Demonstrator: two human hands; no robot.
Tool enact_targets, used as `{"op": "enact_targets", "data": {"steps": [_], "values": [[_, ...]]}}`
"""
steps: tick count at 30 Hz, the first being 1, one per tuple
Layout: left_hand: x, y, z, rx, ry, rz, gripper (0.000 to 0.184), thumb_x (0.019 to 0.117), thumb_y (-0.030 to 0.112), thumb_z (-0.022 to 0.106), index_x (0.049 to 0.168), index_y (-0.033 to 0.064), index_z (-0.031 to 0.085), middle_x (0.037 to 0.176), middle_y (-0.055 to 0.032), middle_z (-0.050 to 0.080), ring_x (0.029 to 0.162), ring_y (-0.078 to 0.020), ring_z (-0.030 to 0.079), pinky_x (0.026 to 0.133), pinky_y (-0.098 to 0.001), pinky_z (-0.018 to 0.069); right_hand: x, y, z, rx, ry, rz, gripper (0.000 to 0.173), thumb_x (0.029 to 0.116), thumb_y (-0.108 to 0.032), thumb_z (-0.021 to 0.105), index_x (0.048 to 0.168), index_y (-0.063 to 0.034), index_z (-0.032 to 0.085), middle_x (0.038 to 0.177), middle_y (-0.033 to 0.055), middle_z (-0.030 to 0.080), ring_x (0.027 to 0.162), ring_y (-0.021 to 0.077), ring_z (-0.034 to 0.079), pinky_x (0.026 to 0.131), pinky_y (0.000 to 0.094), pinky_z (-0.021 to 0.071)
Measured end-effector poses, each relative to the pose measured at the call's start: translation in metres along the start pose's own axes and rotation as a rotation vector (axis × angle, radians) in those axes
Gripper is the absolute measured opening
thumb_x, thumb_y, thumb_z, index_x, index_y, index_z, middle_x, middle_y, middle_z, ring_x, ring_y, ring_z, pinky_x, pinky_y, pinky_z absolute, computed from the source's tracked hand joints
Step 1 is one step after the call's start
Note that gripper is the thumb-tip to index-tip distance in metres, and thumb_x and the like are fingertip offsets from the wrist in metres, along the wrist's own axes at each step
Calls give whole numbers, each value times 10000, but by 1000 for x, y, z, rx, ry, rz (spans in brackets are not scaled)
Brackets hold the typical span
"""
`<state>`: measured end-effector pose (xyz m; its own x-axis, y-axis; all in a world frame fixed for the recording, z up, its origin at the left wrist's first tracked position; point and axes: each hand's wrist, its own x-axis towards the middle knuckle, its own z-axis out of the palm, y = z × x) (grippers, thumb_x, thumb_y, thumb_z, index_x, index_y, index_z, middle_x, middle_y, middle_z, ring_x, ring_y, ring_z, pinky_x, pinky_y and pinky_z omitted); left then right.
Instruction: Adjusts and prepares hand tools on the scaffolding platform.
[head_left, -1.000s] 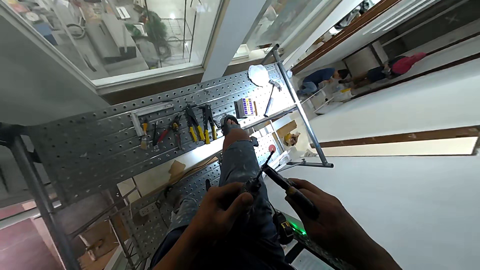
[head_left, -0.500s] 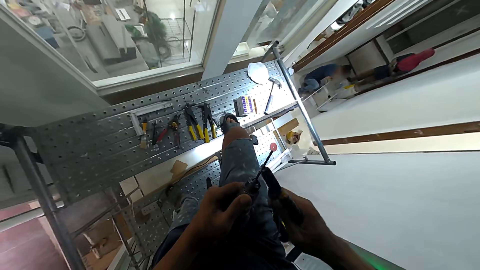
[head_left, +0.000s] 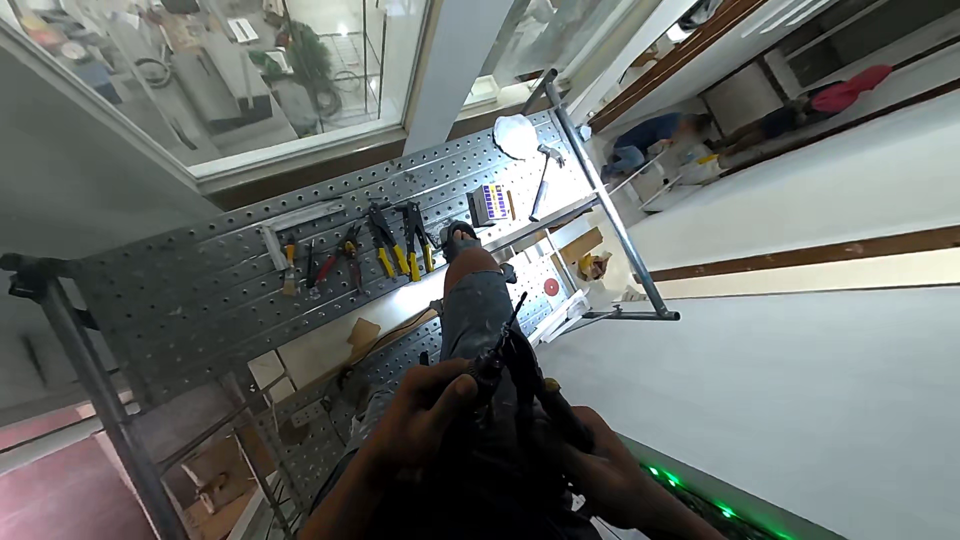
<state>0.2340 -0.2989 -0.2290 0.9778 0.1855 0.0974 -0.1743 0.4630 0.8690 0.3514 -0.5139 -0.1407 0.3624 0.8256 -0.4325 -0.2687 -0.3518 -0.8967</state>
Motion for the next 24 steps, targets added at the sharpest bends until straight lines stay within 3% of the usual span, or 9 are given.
{"op": "enact_targets", "data": {"steps": [5, 8, 10, 12, 13, 15, 17, 19, 24], "values": [[-2, 1, -2, -11, -31, -2, 499, 1096, 460, 400, 1101, 53, 688, 897, -122, 726, 787, -204, 725, 742, -390, 636, -15, 2, 2, 507, -198, 172, 292, 1035, -393, 587, 987, -122, 684, 780, 55, 670, 584, 124, 629, 519, 299, 555], [-1, 1, 2, -30, -4, -10, 443, 1017, 507, 572, 1234, 127, 639, 899, -86, 735, 778, -177, 726, 734, -355, 632, -21, -4, 24, 817, -250, 236, 266, 1038, -382, 575, 947, -147, 663, 753, 26, 656, 562, 114, 635, 477, 279, 547], [-1, 3, 4, -30, 36, -2, 393, 1016, 469, 594, 1199, 125, 644, 880, -77, 729, 768, -173, 725, 726, -347, 635, -18, -7, 39, 908, -280, 212, 313, 1049, -386, 540, 884, -136, 632, 775, 49, 654, 579, 146, 644, 483, 302, 547], [-3, 5, 3, -5, 80, 3, 386, 1043, 470, 532, 1135, 124, 677, 863, -54, 716, 761, -140, 709, 721, -321, 625, -14, -17, 41, 734, -203, 175, 347, 1072, -334, 496, 864, -91, 629, 812, 95, 674, 616, 184, 664, 535, 351, 579], [-4, 6, 3, 8, 98, 7, 394, 1050, 476, 505, 1110, 131, 685, 854, -46, 713, 757, -130, 706, 719, -313, 623, -13, -21, 37, 514, -131, 138, 345, 1083, -291, 492, 887, -50, 641, 846, 122, 696, 651, 194, 677, 583, 368, 597], [-6, 3, 3, -19, 110, 25, 402, 1068, 448, 481, 1116, 106, 686, 866, -92, 723, 762, -175, 717, 728, -347, 629, -12, -23, 24, -66, 51, 55, 280, 1067, -286, 562, 985, -60, 705, 842, 56, 706, 674, 125, 646, 617, 324, 565], [-9, 1, 4, -45, 130, 15, 392, 1062, 442, 505, 1138, 103, 687, 885, -123, 729, 769, -212, 726, 732, -374, 635, -12, -20, 13, -529, 186, 24, 304, 1047, -417, 572, 1093, -158, 725, 909, -27, 692, 737, 85, 638, 661, 318, 569], [-10, -1, 6, -48, 156, 7, 376, 1049, 436, 541, 1139, 99, 681, 886, -135, 724, 768, -230, 724, 729, -385, 635, -11, -17, 7, -709, 260, 22, 340, 1038, -480, 551, 1098, -196, 728, 920, -53, 695, 737, 65, 644, 651, 307, 577], [-10, 0, 13, -42, 181, -6, 323, 1019, 387, 615, 1179, 109, 648, 890, -134, 724, 782, -234, 727, 742, -375, 632, -10, -15, 3, -818, 294, -14, 348, 1038, -484, 550, 1051, -182, 722, 948, -45, 694, 759, 56, 646, 670, 279, 577]]}}
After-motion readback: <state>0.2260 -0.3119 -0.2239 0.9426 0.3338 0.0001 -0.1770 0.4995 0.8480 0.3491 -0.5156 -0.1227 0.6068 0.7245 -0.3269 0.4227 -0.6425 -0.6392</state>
